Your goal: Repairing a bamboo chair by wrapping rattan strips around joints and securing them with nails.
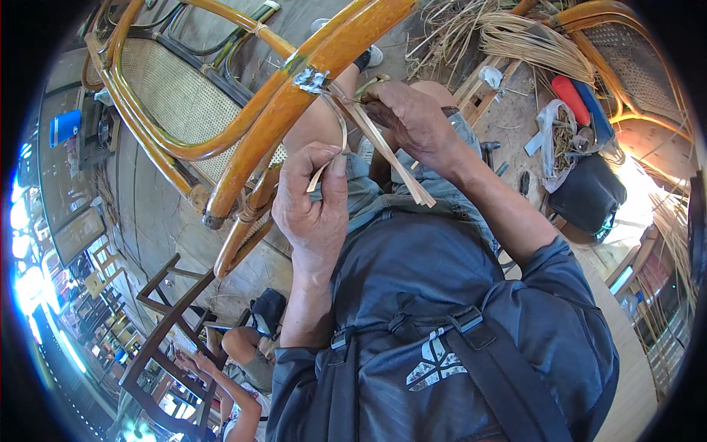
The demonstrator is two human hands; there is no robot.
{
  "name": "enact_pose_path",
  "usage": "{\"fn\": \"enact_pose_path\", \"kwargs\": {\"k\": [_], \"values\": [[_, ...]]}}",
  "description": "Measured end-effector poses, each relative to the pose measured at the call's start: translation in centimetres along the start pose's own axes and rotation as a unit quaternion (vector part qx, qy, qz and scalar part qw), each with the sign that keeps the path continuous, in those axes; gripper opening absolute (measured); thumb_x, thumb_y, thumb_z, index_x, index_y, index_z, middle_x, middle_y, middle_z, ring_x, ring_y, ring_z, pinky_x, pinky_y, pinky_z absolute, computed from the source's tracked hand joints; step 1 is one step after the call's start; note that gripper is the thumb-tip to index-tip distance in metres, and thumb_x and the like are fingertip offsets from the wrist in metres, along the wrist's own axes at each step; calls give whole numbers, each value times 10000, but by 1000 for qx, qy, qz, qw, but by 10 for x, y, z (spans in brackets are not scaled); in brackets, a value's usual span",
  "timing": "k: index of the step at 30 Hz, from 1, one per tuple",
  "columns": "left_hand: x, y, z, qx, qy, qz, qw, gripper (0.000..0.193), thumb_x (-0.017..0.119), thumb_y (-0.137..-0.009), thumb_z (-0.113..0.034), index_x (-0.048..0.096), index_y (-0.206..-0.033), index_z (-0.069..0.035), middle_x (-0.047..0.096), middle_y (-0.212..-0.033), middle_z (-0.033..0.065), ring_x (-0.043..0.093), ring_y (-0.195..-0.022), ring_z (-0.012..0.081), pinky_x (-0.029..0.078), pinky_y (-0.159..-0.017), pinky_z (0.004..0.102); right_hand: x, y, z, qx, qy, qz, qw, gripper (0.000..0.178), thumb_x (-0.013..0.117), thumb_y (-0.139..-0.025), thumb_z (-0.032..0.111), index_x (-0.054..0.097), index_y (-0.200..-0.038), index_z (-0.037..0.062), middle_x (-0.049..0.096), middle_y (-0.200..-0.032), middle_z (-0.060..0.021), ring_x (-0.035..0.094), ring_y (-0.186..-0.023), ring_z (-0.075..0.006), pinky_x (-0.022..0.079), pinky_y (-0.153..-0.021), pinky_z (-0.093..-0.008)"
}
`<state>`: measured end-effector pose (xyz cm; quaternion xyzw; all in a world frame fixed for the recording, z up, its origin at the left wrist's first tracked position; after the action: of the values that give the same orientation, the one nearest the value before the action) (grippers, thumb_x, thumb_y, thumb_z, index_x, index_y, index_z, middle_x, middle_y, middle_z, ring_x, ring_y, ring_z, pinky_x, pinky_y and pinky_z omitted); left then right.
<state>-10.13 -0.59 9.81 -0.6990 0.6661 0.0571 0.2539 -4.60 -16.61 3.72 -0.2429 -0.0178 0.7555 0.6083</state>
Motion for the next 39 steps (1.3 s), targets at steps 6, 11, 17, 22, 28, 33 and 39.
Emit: {"fn": "enact_pose_path", "kwargs": {"k": [6,11,17,22,28,33,39], "values": [[-1,0,-2,-37,32,-39,998,144,623,-802,24,553,-926,-1,623,-896,93,603,-824,158,498,-748,264,2,-3,-8,1,60,29,998,234,565,-785,35,511,-1013,50,550,-871,-143,581,-798,-320,475,-665,-371],[-1,-3,-3,-24,43,-39,998,141,615,-807,29,544,-926,1,621,-896,98,600,-826,154,497,-749,262,-5,-4,-1,-27,131,19,991,221,609,-786,128,525,-984,78,558,-859,-128,590,-783,-313,481,-638,-365],[-8,-7,-4,6,14,-27,1000,146,554,-862,18,502,-997,8,580,-946,113,569,-761,109,485,-698,220,-8,-9,8,-11,151,-38,988,168,632,-776,138,586,-928,88,589,-812,-82,593,-742,-277,472,-598,-349],[-14,-22,-9,1,35,-82,996,142,639,-803,12,546,-911,6,626,-881,100,598,-800,134,491,-744,247,-11,-11,10,-19,177,-37,983,161,644,-772,149,596,-921,112,595,-813,-70,607,-751,-265,489,-593,-338],[-24,-39,-16,39,-38,-37,998,135,656,-805,-24,572,-907,1,631,-860,87,607,-787,140,491,-735,256,-14,-13,3,-51,190,-49,979,183,611,-765,112,588,-946,125,597,-883,-53,614,-778,-264,497,-613,-332],[-26,-45,-21,109,-103,-5,989,139,602,-840,6,569,-975,21,621,-893,84,590,-774,106,509,-695,220,-12,-14,-2,-55,166,-65,982,234,574,-738,50,576,-961,120,600,-916,-40,614,-793,-268,494,-620,-347],[-30,-65,-19,39,-118,-38,992,159,624,-839,-42,584,-979,22,609,-843,54,572,-723,82,491,-653,198,-14,-9,-12,-60,169,-50,983,231,561,-733,61,571,-957,116,597,-926,-53,603,-800,-285,491,-637,-359]]}}
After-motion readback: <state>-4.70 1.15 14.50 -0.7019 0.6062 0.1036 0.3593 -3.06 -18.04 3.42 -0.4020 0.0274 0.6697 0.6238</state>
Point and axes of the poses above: each hand's wrist, its own y-axis away from the middle knuckle, its own x-axis out of the palm, z = x × y, the point moved 3 cm from there along -y, towards the middle knuckle
